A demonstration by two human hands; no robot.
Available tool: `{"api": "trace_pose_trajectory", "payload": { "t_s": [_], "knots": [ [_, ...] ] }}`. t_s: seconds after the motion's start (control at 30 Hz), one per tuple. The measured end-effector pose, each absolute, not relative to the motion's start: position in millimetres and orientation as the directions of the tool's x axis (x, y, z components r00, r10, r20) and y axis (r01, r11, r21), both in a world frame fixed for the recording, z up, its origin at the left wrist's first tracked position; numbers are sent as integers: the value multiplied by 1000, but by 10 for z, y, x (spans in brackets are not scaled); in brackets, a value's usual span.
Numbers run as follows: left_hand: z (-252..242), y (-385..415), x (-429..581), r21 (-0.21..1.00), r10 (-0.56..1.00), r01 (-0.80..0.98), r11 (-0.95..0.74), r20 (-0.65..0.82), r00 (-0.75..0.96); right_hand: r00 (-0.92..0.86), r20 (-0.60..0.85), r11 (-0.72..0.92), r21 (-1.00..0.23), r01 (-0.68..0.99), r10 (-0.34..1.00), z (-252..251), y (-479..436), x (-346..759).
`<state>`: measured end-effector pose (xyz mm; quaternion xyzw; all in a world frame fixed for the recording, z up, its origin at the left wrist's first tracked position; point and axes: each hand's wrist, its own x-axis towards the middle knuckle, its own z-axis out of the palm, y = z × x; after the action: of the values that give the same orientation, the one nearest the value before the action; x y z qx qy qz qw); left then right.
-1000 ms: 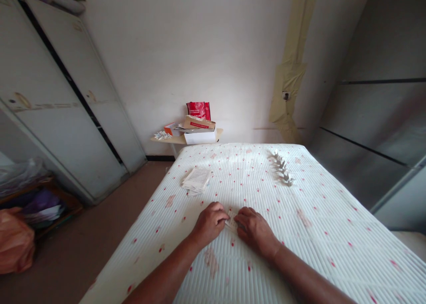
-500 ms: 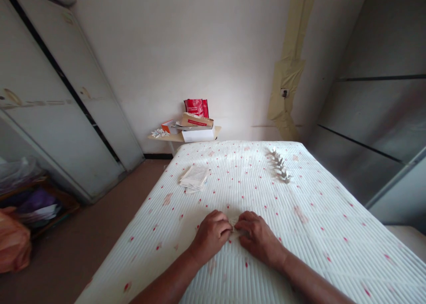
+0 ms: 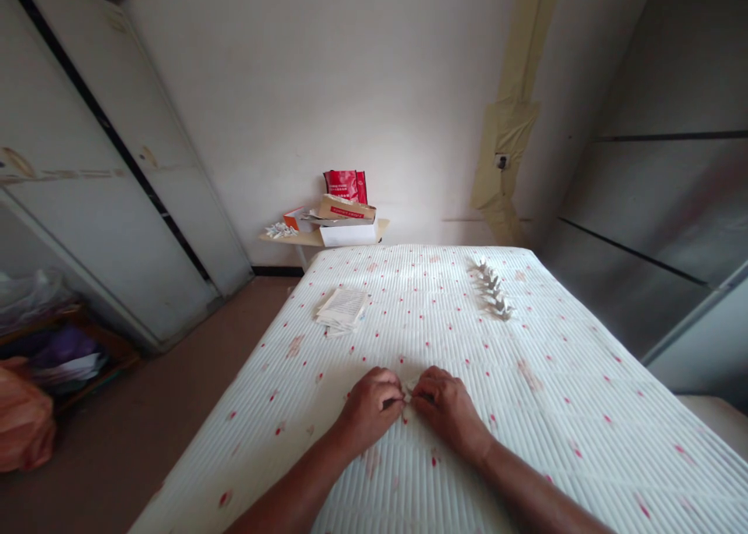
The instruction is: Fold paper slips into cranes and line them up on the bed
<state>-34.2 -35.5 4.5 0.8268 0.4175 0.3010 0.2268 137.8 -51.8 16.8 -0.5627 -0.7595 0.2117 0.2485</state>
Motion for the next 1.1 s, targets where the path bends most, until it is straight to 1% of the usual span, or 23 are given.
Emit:
{"api": "trace_pose_trajectory", "payload": {
  "t_s": [0.13, 0.27, 0.37, 0.47, 0.67, 0.8, 0.97, 1.1],
  "knots": [
    [79, -366, -362, 642, 840, 561, -523, 280, 464, -291, 133, 316, -524, 791, 948, 227, -509, 1370],
    [98, -373, -363, 623, 835, 576, -529, 262, 483, -387, 200, 435, -450, 780, 900, 255, -545, 1374],
    [100, -387, -362, 606, 823, 576, -548, 268, 501, -404, 229, 464, -421, 780, 886, 229, -571, 1379],
    [95, -396, -359, 593, 826, 590, -547, 271, 494, -371, 234, 437, -426, 792, 899, 197, -571, 1375],
    [63, -379, -353, 561, 807, 590, -581, 304, 506, -247, 179, 304, -510, 804, 952, 198, -541, 1331],
    [78, -379, -349, 553, 811, 602, -576, 294, 506, -191, 146, 240, -548, 801, 971, 199, -521, 1307],
    [89, -389, -341, 541, 809, 609, -580, 296, 508, -175, 137, 222, -531, 818, 975, 157, -504, 1285],
    [50, -373, -335, 549, 815, 609, -572, 298, 498, -161, 133, 205, -474, 857, 978, 158, -489, 1263]
  ]
}}
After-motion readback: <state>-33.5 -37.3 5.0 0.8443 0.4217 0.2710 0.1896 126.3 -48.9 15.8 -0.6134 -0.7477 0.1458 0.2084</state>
